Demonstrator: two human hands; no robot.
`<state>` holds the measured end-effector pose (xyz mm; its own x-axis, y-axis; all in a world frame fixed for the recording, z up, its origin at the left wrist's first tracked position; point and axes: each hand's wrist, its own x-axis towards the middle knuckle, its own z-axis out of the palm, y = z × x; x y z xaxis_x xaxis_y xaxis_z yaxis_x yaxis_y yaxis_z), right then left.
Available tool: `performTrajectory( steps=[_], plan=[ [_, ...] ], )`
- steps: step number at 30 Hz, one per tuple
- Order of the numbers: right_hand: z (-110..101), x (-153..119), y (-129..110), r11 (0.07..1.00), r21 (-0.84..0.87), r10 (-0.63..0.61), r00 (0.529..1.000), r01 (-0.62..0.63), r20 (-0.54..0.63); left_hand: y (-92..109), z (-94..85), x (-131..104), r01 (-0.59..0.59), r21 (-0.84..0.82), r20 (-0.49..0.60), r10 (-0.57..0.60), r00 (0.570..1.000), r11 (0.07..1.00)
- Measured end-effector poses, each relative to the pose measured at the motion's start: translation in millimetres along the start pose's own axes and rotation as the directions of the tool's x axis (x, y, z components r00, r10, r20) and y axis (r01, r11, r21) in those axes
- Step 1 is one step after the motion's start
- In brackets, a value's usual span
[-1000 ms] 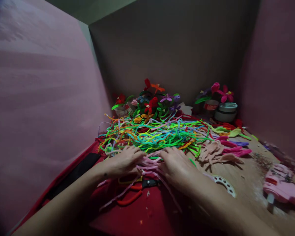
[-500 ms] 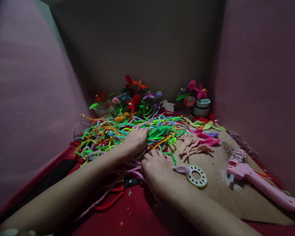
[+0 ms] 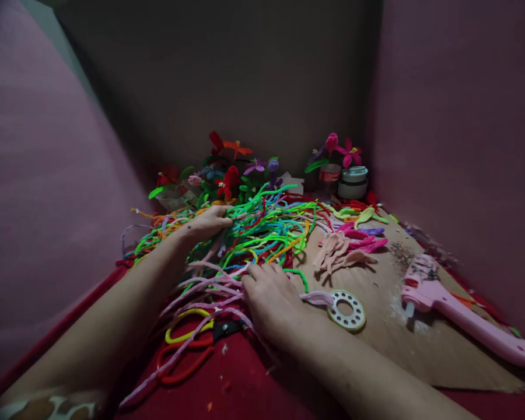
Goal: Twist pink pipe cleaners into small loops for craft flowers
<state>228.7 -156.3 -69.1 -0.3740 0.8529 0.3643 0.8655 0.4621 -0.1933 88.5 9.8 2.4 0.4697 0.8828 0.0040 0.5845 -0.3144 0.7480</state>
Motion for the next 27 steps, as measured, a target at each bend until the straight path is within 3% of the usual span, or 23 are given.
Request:
performTrajectory(
  steps=[4,9,14,21,24,27],
  plan=[
    [0.6,5.9,-0.4,1.000,-0.001,0.009,1.000,-0.009,-0.026,-3.7,-1.2,2.7,-0.062,0.026,0.021,0.062,0.998,0.998],
    [8.5,8.1,0.1,0.999,-0.003,-0.045,0.999,0.045,0.026,-3.5,4.2,-3.1,-0.146,0.112,0.038,0.143,0.989,0.983],
    [9.5,8.2,0.8,0.999,-0.009,-0.050,0.998,0.050,0.027,-0.1,18.0,-19.9,-0.382,0.426,0.104,0.375,0.921,0.820],
    [10.8,7.7,2.3,0.998,0.007,-0.061,0.998,0.061,0.023,-2.6,7.2,-34.0,-0.195,0.539,-0.132,0.311,0.941,0.820],
    [9.8,7.9,1.7,0.998,0.013,-0.059,0.998,0.058,0.023,-1.7,8.2,-47.3,-0.257,0.562,-0.081,0.361,0.929,0.786],
    [8.1,7.9,0.7,0.998,0.002,-0.055,0.998,0.055,0.032,-4.5,17.1,-58.4,-0.286,0.670,0.017,0.370,0.929,0.686]
  ],
)
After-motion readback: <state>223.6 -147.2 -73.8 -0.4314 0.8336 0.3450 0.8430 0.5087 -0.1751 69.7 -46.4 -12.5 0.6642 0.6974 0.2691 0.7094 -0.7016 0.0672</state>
